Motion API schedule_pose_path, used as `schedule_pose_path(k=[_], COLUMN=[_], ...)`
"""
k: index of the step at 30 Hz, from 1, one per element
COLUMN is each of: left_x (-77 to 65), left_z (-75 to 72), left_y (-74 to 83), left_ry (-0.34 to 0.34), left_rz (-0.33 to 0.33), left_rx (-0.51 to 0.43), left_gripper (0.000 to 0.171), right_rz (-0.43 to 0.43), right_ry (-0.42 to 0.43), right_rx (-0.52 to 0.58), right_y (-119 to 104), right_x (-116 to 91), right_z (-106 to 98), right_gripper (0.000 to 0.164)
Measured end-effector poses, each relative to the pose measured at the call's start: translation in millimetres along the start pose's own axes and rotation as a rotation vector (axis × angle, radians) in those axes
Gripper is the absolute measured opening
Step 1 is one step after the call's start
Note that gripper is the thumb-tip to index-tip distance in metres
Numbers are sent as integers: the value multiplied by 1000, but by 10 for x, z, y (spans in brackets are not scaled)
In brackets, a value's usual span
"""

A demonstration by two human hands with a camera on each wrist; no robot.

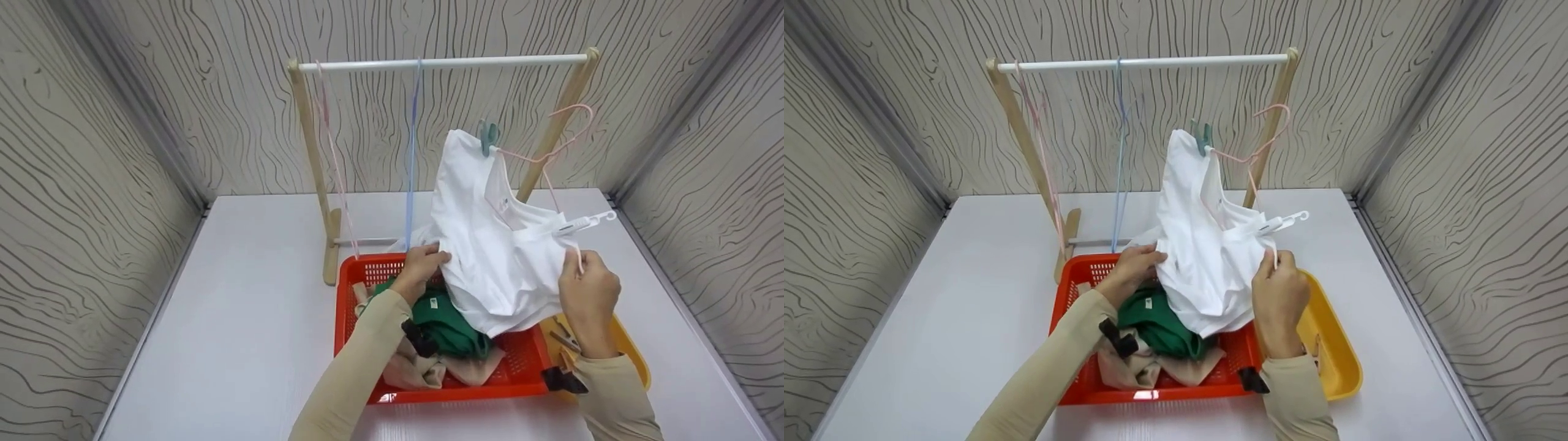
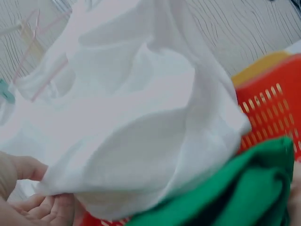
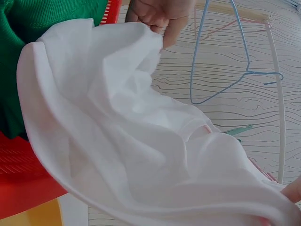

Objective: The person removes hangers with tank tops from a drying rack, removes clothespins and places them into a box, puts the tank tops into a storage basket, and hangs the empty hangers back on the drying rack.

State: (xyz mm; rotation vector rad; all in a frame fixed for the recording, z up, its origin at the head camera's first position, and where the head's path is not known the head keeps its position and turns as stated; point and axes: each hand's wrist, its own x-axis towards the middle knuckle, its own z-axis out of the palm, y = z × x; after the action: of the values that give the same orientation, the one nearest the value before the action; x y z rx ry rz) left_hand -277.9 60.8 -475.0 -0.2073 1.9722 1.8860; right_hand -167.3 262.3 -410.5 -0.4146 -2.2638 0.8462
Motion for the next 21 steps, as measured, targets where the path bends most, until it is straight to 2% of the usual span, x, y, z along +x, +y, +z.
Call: schedule_pose_path(k=[11,16,19,21], left_x=[-171,-227,-276,-330], left_z=[117,132,147,165], left_y=[215,301,341,354], left_ry=[-23,0,24,37], left_rz=[164,215,299,387], left_rx=[-188,-231,-218,-189], left_gripper=[48,45,42,40], right_rz=[4,13,20,21], right_ry=[25,28,28,31], right_rx=[-2,-10,-13,-15], right_y=[35,52,67,80], right_x=[-2,0,4,11], right_z=[-7,-4,-6,-11], right_gripper=[34,34,34,34])
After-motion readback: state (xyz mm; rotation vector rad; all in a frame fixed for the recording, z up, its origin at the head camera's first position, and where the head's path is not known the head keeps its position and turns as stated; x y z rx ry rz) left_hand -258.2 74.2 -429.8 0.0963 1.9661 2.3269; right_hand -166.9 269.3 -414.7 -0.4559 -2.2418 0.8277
